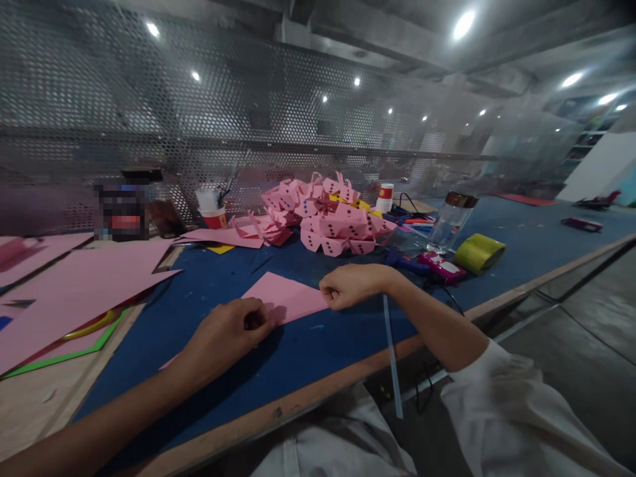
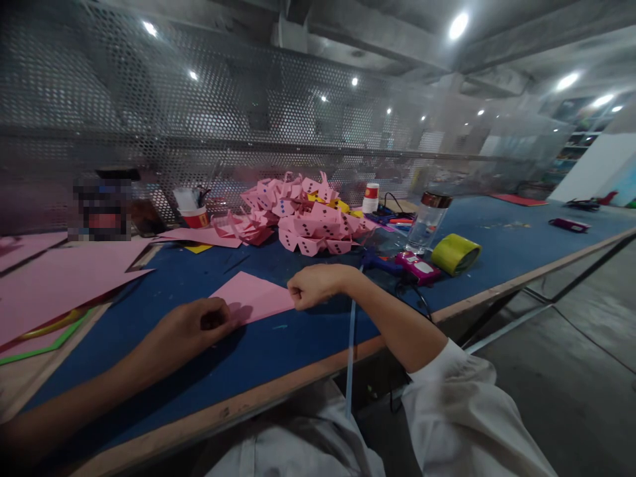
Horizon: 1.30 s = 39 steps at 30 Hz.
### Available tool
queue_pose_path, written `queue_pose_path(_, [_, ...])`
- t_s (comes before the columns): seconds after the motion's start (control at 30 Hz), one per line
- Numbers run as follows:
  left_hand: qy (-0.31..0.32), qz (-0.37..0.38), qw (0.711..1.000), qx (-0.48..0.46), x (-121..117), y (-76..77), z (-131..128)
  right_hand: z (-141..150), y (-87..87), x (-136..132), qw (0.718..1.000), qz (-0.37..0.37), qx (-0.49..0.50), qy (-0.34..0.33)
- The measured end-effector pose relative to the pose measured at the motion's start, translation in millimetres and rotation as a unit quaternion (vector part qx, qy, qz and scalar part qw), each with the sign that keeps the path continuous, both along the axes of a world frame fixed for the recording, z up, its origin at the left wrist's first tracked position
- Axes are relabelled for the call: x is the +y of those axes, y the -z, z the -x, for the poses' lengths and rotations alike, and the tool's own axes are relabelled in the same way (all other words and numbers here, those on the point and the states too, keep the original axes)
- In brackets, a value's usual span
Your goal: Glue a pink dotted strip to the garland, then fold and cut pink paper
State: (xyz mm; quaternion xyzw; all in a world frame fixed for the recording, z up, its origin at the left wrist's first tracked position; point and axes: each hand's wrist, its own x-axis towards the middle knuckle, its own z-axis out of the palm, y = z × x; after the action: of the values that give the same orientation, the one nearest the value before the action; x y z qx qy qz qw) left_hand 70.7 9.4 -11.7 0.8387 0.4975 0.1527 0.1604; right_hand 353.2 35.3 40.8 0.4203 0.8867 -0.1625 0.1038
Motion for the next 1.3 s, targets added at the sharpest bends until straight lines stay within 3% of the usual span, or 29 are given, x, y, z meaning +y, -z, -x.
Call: queue_pose_path(1.3, [-0.001, -0.004, 1.0, -0.011, 0.4, 1.8, 0.9, -10.0, -2.4, 3.0, 1.0, 0.006, 0.01, -0.008])
